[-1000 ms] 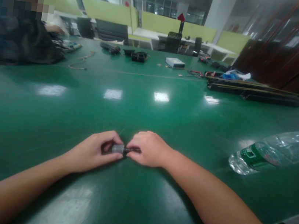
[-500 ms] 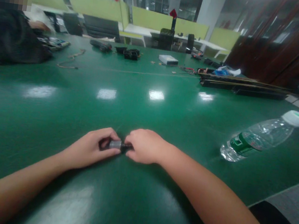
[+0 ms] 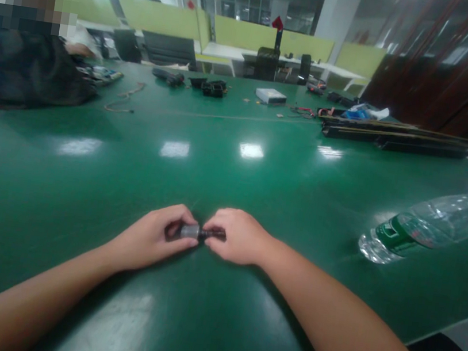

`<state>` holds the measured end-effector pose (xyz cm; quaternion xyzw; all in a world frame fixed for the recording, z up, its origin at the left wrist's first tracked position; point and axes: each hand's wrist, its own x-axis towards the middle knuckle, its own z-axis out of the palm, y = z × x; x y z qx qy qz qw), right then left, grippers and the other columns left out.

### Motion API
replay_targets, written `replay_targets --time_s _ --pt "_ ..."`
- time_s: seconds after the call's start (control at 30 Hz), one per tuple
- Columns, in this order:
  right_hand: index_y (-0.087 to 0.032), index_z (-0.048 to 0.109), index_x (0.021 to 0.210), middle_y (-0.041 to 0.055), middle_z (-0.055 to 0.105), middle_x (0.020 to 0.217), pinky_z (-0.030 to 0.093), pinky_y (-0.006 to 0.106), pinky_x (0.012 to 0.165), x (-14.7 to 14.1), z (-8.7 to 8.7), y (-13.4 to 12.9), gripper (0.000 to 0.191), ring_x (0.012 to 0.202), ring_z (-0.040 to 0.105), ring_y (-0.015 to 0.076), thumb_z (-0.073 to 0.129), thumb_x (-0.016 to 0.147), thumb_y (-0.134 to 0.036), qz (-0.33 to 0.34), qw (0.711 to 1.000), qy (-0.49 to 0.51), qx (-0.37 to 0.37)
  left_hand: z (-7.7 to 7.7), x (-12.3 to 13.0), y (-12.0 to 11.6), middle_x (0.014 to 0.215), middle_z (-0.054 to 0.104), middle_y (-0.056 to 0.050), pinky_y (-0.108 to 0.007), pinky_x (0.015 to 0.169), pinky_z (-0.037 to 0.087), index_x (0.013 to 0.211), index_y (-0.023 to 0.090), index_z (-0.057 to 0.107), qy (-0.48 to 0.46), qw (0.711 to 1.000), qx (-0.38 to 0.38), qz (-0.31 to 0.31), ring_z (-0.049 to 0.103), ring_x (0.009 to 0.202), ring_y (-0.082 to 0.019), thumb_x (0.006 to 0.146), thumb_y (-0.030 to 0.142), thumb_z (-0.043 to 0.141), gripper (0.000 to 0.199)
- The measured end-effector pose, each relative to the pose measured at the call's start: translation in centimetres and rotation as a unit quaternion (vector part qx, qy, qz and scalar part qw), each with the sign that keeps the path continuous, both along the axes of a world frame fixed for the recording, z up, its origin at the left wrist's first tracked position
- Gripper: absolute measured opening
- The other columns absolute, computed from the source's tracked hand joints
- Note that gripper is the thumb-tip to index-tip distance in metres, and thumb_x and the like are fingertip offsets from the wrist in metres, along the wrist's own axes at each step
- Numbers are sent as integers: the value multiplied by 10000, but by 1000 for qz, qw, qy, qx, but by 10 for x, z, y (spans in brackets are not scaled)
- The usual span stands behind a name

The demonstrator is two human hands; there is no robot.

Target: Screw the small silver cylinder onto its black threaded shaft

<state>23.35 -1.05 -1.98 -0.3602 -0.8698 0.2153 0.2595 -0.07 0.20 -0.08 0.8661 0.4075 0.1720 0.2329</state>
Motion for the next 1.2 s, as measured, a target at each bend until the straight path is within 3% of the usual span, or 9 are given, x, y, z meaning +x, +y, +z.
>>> replay_targets --time_s 0.53,0.87,1.2 --pt "-163 750 972 47 704 884 452 265 761 2 -2 3 171 837 618 167 749 831 -260 25 1000 2 4 -1 -2 0 781 621 3 -267 618 388 954 193 666 7 1000 0 -9 564 687 -166 846 425 690 257" --pt "-160 749 871 20 670 778 425 236 661 6 5 1 86 709 586 128 734 796 -200 -14 999 -6 -30 -1 -3 0 779 618 5 -266 612 384 955 202 674 11 1000 -3 -9 554 676 -161 856 442 680 259" --pt "-156 748 817 15 679 765 451 228 629 41 15 9 72 672 608 116 723 750 -154 -30 996 -31 -83 1 -3 1 744 593 5 -260 596 386 933 196 667 11 1000 -22 -10 544 661 -163 868 478 657 289"
